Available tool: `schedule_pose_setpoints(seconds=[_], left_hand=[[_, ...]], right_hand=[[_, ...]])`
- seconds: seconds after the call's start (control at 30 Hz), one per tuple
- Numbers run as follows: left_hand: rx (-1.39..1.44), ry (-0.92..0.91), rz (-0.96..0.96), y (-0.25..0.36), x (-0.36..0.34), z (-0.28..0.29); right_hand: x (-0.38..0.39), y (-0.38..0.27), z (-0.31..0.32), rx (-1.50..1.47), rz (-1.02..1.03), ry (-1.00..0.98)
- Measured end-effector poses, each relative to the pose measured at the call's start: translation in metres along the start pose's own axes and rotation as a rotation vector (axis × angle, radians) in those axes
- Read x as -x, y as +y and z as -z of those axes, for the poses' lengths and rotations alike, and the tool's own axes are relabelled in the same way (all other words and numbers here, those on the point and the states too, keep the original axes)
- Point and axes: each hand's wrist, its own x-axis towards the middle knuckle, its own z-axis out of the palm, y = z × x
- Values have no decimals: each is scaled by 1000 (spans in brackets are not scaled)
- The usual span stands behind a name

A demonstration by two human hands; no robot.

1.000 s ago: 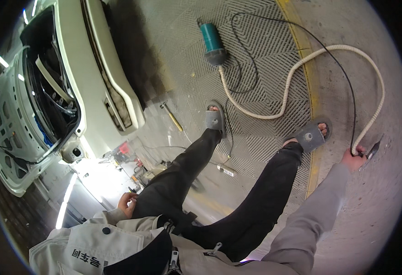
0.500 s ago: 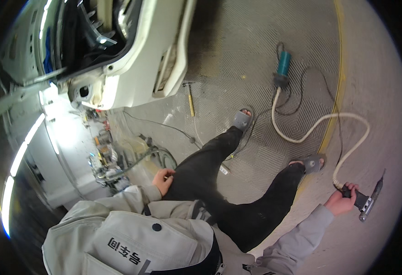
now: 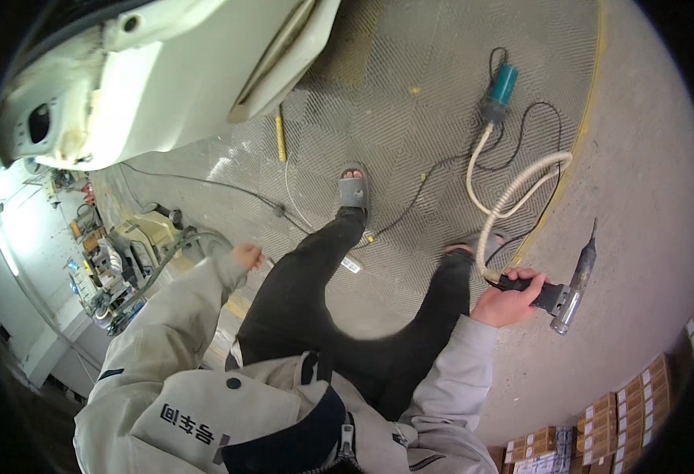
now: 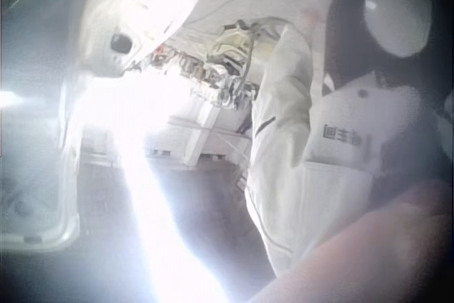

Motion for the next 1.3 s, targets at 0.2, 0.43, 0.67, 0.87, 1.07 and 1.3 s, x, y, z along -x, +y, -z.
schedule_pose_setpoints(seconds=[0.2, 0.43, 0.67, 0.87, 1.07, 1.3], left_hand=[[-376, 314, -148, 21, -191, -8], [-326, 575, -172, -8, -392, -38], [-154, 536, 73, -28, -488, -65], [-271, 607, -163, -39, -474, -79], [358, 576, -478, -49, -407, -70], [972, 863, -380, -50, -216, -14]], right_hand=[[34, 93, 4, 56, 83, -97], [11, 145, 41, 200, 65, -173], [1, 172, 52, 339, 52, -263], [3, 176, 53, 359, 44, -402], [8, 177, 50, 340, -30, -342], [30, 175, 42, 250, -42, -166]])
